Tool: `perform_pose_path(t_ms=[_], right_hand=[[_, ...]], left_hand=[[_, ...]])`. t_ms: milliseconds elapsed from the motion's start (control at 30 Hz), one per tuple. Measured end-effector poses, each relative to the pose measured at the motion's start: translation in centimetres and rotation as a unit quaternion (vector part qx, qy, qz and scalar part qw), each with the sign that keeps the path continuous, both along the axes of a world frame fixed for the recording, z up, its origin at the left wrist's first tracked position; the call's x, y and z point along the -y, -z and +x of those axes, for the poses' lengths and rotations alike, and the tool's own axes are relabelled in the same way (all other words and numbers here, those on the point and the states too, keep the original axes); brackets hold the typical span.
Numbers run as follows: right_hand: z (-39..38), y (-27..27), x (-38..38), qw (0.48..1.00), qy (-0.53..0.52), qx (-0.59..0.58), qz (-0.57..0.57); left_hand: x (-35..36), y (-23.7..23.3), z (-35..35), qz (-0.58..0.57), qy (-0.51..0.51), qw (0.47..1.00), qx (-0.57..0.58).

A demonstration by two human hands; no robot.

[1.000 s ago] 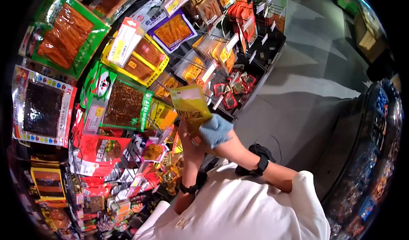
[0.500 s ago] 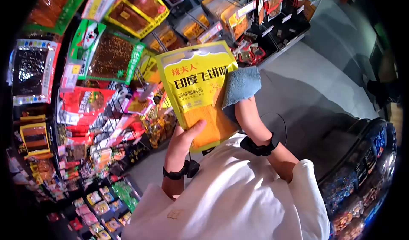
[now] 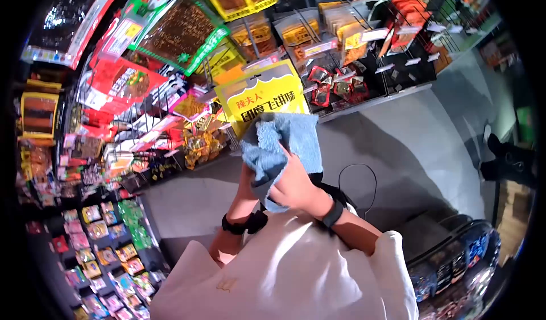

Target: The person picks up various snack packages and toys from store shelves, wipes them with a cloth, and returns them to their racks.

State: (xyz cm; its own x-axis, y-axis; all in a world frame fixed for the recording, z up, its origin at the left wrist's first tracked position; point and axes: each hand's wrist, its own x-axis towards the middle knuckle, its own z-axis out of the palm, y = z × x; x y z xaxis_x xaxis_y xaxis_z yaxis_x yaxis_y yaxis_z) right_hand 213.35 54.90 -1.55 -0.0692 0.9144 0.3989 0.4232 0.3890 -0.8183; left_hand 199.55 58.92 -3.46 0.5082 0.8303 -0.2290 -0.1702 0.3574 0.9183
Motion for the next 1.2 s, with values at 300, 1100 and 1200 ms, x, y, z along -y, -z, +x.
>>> perform_pose_path(t_ms=[300,1100,1200], right_hand=[[-1.0,7.6,-1.9,0.917,0.075,-0.351,-0.173],[-0.5,9.9,-4.1,0.864,0.092,-0.422,-0.259],[-0.7,10.6,-4.1,0.862,0.116,-0.42,-0.259]], left_hand=[[-3.6,10.0,-6.5,0.038,-0.03,0.983,-0.177],[-14.5,13.7,-12.7,-0.01,-0.059,0.986,-0.153],[-14.4,14.6,-12.9,-0.001,-0.059,0.984,-0.167]])
